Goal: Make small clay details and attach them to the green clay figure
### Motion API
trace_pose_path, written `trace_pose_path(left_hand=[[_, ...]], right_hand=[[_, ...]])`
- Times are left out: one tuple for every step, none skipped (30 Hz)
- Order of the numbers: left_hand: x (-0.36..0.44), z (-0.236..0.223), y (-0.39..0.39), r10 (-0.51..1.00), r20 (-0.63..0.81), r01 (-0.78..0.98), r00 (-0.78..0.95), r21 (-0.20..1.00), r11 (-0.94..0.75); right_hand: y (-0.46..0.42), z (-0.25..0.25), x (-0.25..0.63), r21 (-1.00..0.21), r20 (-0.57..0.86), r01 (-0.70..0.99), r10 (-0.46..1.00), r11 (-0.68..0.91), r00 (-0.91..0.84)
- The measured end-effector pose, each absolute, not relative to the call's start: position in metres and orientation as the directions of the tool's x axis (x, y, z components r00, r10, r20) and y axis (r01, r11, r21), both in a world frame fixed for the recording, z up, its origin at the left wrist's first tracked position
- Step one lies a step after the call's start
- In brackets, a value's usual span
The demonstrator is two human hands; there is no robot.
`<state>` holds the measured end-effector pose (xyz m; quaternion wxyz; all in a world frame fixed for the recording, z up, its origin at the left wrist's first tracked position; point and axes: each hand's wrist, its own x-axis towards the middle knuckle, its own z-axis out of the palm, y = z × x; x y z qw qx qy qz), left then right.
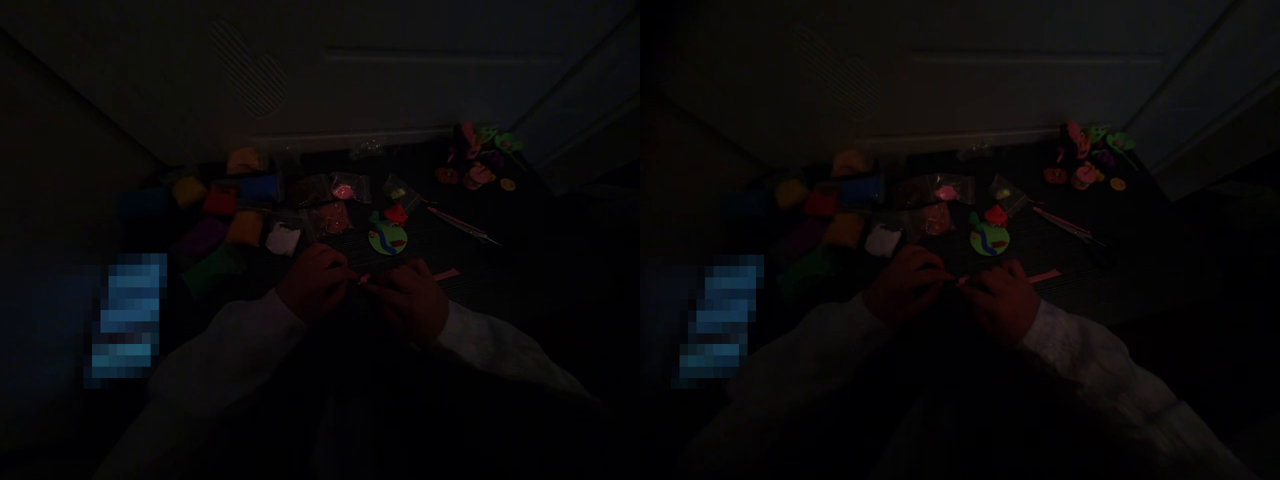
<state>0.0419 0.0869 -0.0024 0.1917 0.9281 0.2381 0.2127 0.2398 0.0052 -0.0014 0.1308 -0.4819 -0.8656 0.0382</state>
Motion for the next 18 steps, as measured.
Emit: trace_pose_path(left_hand=[[0.0417,-0.0023,0.0870,0.521,0.305,0.357,0.797,0.457,-0.814],[0.0416,-0.0022,0.0871,0.518,0.307,0.354,0.799,0.457,-0.816],[0.0414,-0.0020,0.0872,0.515,0.308,0.351,0.800,0.455,-0.818],[0.0413,-0.0019,0.0872,0.514,0.306,0.352,0.801,0.454,-0.818],[0.0413,-0.0019,0.0873,0.514,0.304,0.354,0.802,0.452,-0.819],[0.0412,-0.0019,0.0873,0.515,0.301,0.355,0.803,0.452,-0.819],[0.0413,-0.0020,0.0873,0.516,0.298,0.357,0.803,0.452,-0.818],[0.0413,-0.0022,0.0874,0.517,0.296,0.359,0.803,0.452,-0.816],[0.0413,-0.0025,0.0874,0.517,0.294,0.360,0.804,0.453,-0.816],[0.0414,-0.0028,0.0874,0.517,0.296,0.358,0.803,0.454,-0.816],[0.0415,-0.0031,0.0874,0.518,0.299,0.357,0.802,0.455,-0.815],[0.0415,-0.0034,0.0874,0.518,0.302,0.356,0.801,0.456,-0.816],[0.0416,-0.0036,0.0874,0.516,0.305,0.352,0.801,0.456,-0.817],[0.0416,-0.0037,0.0874,0.512,0.308,0.349,0.802,0.455,-0.819],[0.0416,-0.0038,0.0874,0.511,0.309,0.347,0.802,0.454,-0.821],[0.0415,-0.0038,0.0874,0.512,0.309,0.349,0.801,0.453,-0.820],[0.0414,-0.0039,0.0875,0.514,0.306,0.352,0.801,0.453,-0.819],[0.0413,-0.0038,0.0876,0.516,0.306,0.354,0.801,0.453,-0.818]], right_hand=[[0.0051,-0.0016,0.2399,-0.195,0.197,0.820,0.841,0.538,-0.505],[0.0050,-0.0017,0.2400,-0.196,0.202,0.816,0.837,0.543,-0.509],[0.0049,-0.0018,0.2400,-0.196,0.206,0.814,0.834,0.547,-0.512],[0.0048,-0.0018,0.2399,-0.197,0.207,0.812,0.833,0.549,-0.513],[0.0047,-0.0018,0.2398,-0.197,0.207,0.811,0.832,0.551,-0.514],[0.0047,-0.0017,0.2396,-0.194,0.207,0.812,0.832,0.550,-0.515],[0.0047,-0.0016,0.2395,-0.192,0.207,0.814,0.833,0.549,-0.513],[0.0049,-0.0015,0.2394,-0.189,0.204,0.815,0.834,0.548,-0.513],[0.0050,-0.0014,0.2392,-0.185,0.202,0.818,0.836,0.544,-0.510],[0.0052,-0.0013,0.2391,-0.181,0.199,0.822,0.839,0.540,-0.507],[0.0054,-0.0012,0.2390,-0.178,0.195,0.826,0.842,0.535,-0.503],[0.0056,-0.0011,0.2389,-0.175,0.190,0.829,0.844,0.531,-0.501],[0.0057,-0.0011,0.2389,-0.174,0.188,0.831,0.846,0.529,-0.499],[0.0058,-0.0012,0.2389,-0.175,0.184,0.832,0.848,0.526,-0.498],[0.0058,-0.0013,0.2389,-0.176,0.181,0.834,0.850,0.522,-0.494],[0.0059,-0.0014,0.2389,-0.177,0.177,0.836,0.852,0.520,-0.493],[0.0059,-0.0015,0.2389,-0.176,0.174,0.838,0.854,0.517,-0.490],[0.0059,-0.0016,0.2390,-0.176,0.169,0.840,0.856,0.514,-0.489]])
